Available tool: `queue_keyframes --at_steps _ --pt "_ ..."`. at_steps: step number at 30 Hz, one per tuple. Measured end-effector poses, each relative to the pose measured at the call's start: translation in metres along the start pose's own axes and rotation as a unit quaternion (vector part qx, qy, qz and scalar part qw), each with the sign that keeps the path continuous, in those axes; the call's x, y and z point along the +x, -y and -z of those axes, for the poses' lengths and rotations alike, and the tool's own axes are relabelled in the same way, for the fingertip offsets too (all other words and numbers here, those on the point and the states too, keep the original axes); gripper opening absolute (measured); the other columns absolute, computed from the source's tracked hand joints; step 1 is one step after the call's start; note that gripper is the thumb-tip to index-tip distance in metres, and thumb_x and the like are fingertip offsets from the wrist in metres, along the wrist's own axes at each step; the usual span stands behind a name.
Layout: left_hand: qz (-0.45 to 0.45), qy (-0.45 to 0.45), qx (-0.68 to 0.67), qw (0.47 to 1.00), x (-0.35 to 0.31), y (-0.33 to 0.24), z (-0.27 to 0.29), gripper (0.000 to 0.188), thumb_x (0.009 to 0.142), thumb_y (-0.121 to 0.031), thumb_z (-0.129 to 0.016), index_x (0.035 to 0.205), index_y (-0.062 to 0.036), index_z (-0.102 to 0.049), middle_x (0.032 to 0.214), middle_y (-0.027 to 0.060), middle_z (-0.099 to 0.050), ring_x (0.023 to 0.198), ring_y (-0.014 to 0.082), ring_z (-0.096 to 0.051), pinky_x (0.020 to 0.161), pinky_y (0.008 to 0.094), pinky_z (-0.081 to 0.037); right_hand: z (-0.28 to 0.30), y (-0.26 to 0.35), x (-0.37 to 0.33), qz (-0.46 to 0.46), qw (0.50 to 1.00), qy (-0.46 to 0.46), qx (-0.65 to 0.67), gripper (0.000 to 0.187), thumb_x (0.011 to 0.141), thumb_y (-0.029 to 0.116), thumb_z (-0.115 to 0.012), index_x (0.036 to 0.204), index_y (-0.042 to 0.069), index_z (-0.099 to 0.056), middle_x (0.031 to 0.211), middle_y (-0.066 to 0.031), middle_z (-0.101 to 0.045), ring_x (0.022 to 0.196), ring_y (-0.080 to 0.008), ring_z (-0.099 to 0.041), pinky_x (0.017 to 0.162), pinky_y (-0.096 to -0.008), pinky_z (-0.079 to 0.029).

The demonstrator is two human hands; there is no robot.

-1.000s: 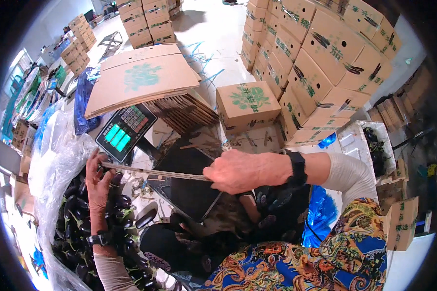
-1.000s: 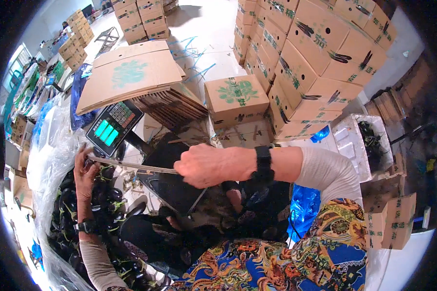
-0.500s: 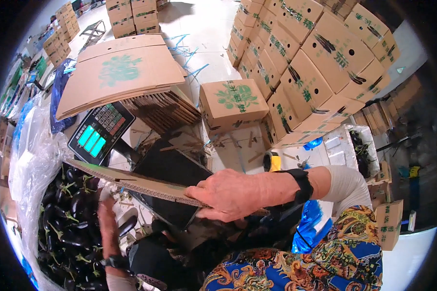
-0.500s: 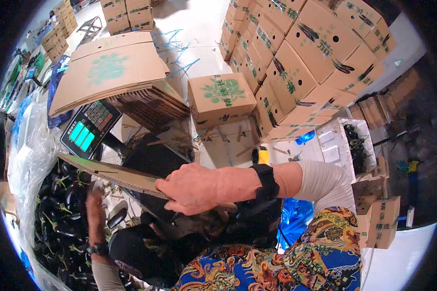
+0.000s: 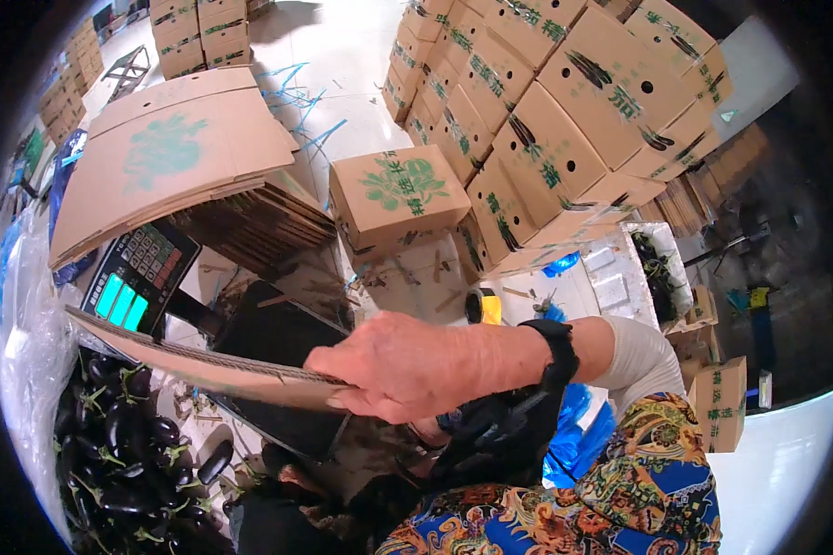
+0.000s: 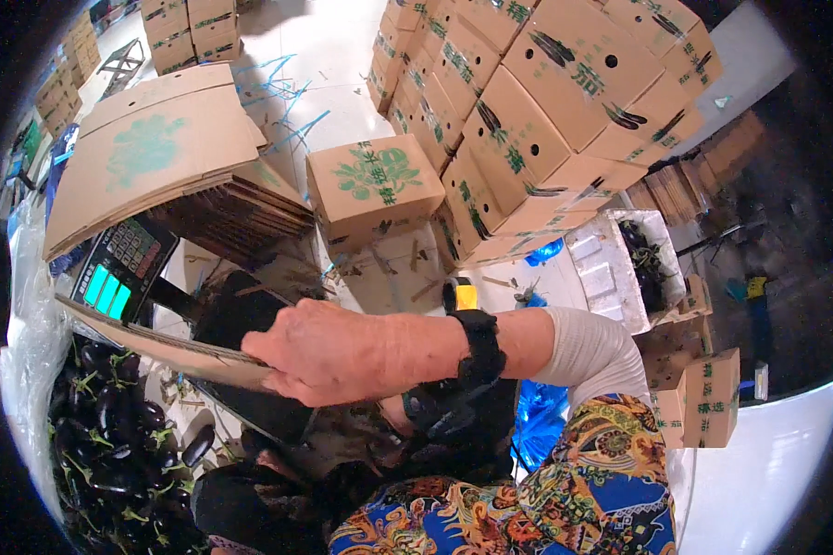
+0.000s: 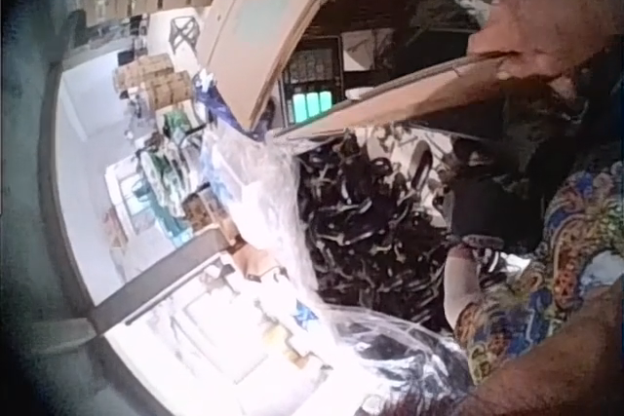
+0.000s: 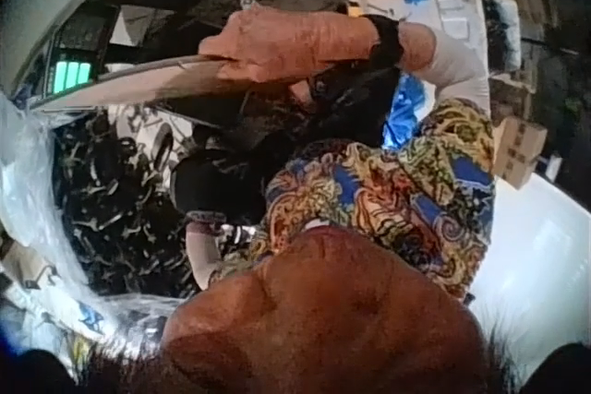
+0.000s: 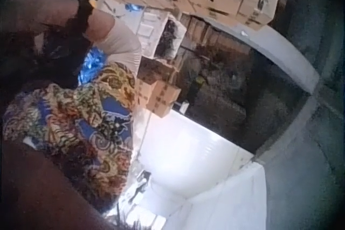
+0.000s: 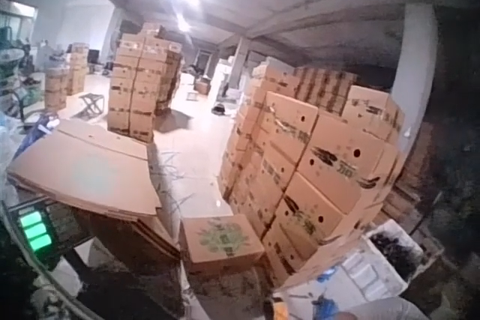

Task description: Assemble and tape a cardboard box for packaging produce.

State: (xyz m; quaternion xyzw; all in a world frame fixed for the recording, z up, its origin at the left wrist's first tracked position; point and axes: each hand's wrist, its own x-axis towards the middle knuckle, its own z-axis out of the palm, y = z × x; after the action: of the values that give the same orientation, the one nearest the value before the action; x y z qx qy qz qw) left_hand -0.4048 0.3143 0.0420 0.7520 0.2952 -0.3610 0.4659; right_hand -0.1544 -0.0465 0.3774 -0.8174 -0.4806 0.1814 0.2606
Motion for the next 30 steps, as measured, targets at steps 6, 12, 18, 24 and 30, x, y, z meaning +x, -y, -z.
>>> queue_keyframes --at_steps 6,12,18,24,30 --pt "0.033 -0.010 -0.018 0.999 -0.005 0.001 0.017 0.037 0.088 -0.022 -0.055 0.117 0.0017 -0.055 0.105 0.0103 -0.062 0.093 0.0215 -0.059 0.082 0.0341 -0.046 -0.017 -0.034 0.003 -0.004 0.976 0.007 0.217 0.027 0.082 0.018 -0.056 0.101 -0.002 -0.051 0.075 -0.0232 -0.059 0.074 -0.0402 -0.059 0.064 -0.0430 -0.045" --pt "0.077 -0.003 -0.033 0.996 -0.024 -0.006 0.037 0.033 0.087 -0.017 -0.056 0.113 0.0016 -0.057 0.101 0.0104 -0.064 0.090 0.0213 -0.060 0.081 0.0330 -0.047 -0.054 -0.108 -0.006 -0.089 0.962 0.215 0.146 0.035 0.081 0.021 -0.058 0.109 0.001 -0.054 0.089 -0.0214 -0.064 0.086 -0.0391 -0.060 0.075 -0.0450 -0.047" --pt "-0.025 0.116 -0.004 0.993 0.003 -0.110 0.074 0.028 0.085 -0.013 -0.058 0.109 0.0015 -0.060 0.097 0.0105 -0.066 0.087 0.0211 -0.061 0.079 0.0319 -0.048 -0.082 -0.197 -0.043 -0.182 0.968 0.142 0.096 0.047 0.079 0.036 -0.066 0.109 0.001 -0.056 0.095 -0.0214 -0.065 0.093 -0.0389 -0.060 0.078 -0.0442 -0.049" --pt "-0.500 0.120 0.125 0.848 -0.020 -0.437 -0.020 0.045 0.081 -0.008 -0.061 0.123 0.0015 -0.049 0.118 0.0206 -0.054 0.108 0.0325 -0.054 0.091 0.0336 -0.042 -0.156 -0.242 -0.048 -0.207 0.954 0.108 0.190 0.043 0.078 0.035 -0.065 0.101 -0.001 -0.060 0.093 -0.0214 -0.064 0.084 -0.0369 -0.062 0.071 -0.0434 -0.049" --pt "-0.726 0.093 0.131 0.669 0.007 -0.584 -0.162 0.069 0.087 -0.025 -0.059 0.139 0.0024 -0.023 0.144 0.0234 -0.025 0.133 0.0382 -0.026 0.108 0.0410 -0.026 -0.179 -0.307 -0.038 -0.192 0.959 -0.206 0.014 0.037 0.077 0.024 -0.064 0.103 0.000 -0.051 0.100 -0.0189 -0.053 0.099 -0.0365 -0.051 0.079 -0.0430 -0.045"
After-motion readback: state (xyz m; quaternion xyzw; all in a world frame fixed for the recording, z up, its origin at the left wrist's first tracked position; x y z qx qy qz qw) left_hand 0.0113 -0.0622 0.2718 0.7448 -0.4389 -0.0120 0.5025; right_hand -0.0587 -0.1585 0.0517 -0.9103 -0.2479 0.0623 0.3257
